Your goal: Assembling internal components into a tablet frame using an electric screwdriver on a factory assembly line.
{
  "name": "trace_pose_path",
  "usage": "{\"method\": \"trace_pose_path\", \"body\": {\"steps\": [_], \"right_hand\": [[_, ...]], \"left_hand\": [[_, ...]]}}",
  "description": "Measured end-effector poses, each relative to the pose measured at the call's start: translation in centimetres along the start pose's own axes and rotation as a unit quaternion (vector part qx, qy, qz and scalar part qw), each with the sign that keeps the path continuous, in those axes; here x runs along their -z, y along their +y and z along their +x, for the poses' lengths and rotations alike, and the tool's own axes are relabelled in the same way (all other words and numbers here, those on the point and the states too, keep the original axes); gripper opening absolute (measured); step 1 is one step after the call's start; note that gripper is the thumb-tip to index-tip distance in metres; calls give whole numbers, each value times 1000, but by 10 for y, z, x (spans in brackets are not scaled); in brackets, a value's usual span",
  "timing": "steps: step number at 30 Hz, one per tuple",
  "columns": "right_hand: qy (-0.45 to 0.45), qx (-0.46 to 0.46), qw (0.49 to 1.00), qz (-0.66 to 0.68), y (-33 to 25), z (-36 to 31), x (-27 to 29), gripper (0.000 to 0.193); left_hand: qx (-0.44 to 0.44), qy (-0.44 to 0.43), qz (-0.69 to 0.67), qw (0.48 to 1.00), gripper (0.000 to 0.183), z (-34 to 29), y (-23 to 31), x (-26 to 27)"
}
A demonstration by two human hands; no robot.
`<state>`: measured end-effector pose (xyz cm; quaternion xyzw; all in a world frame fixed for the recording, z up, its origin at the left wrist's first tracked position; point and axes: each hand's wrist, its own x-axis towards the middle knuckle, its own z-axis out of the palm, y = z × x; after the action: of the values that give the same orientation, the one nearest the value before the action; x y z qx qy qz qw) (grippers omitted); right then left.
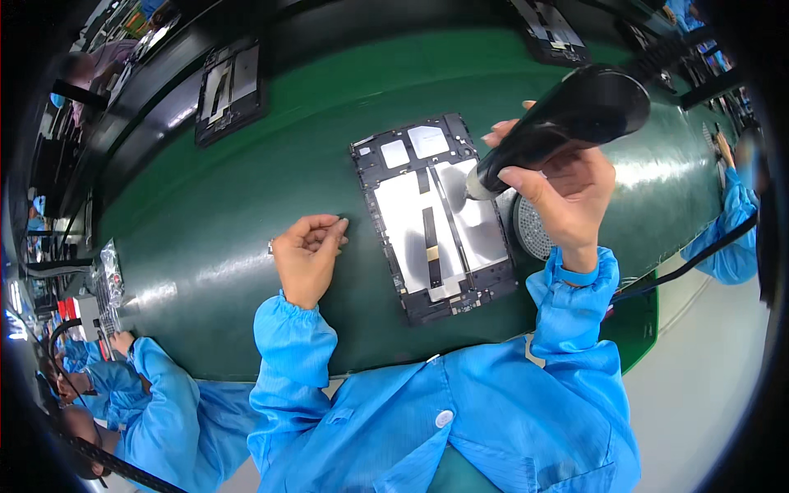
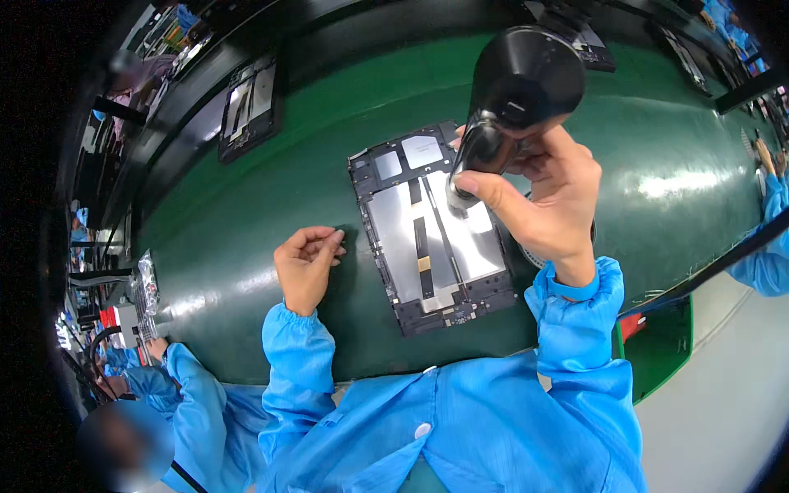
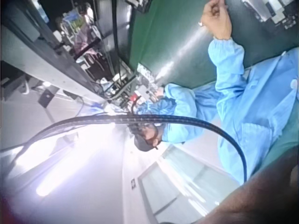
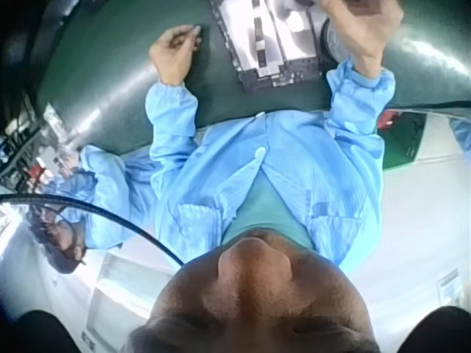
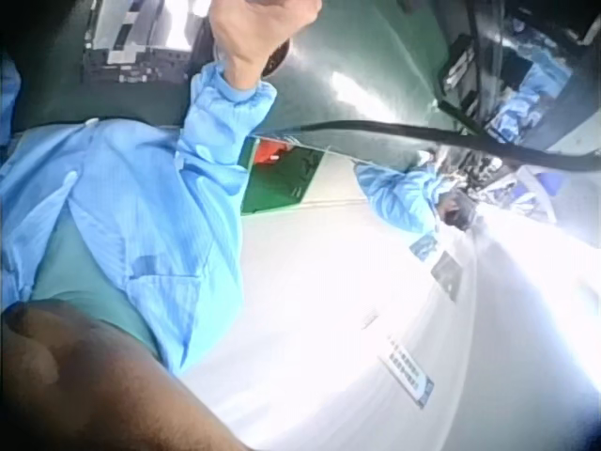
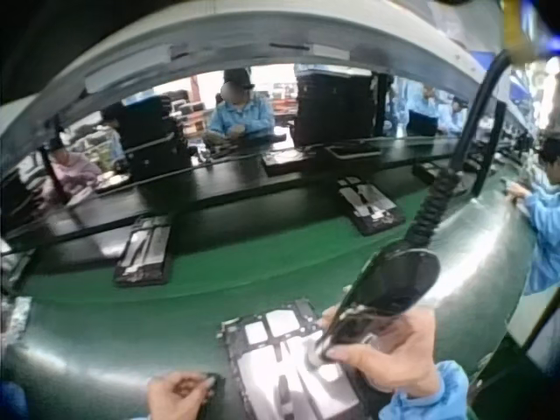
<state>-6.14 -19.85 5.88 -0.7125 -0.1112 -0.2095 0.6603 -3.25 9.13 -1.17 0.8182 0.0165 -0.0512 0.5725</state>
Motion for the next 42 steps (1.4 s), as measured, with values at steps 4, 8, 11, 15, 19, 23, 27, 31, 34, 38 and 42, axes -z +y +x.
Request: {"method": "trace_pose_path", "body": {"steps": [4,8,11,15,19,23,27,31,34,38,42], "right_hand": [[3,-16,1000,3,5,3,-4,54],[45,-5,999,15,7,6,-10,45],[43,0,999,12,8,7,-12,43],[54,8,998,30,4,6,-11,41],[54,8,998,37,-7,9,-17,41],[18,13,998,52,-11,15,-28,41],[-12,26,998,59,-9,17,-37,41],[-63,32,997,30,-6,14,-40,60],[-73,22,997,18,-5,14,-45,60],[-92,15,996,-12,-7,14,-47,60],[-97,25,995,5,-6,16,-53,60]], "left_hand": [[14,-34,-82,996,17,-2,-1,4],[27,-66,-114,991,20,-1,-3,7],[73,-87,-171,979,21,-1,2,7],[105,-109,-206,967,18,1,6,2],[112,-129,-206,963,16,7,8,-4],[95,-122,-187,970,15,8,11,-10],[87,-123,-173,973,14,11,13,-18],[75,-101,-153,980,15,14,12,-24],[57,-90,-145,984,15,15,9,-28],[27,-73,-109,991,14,14,5,-30],[-27,-31,-50,998,13,4,7,-33]]}}
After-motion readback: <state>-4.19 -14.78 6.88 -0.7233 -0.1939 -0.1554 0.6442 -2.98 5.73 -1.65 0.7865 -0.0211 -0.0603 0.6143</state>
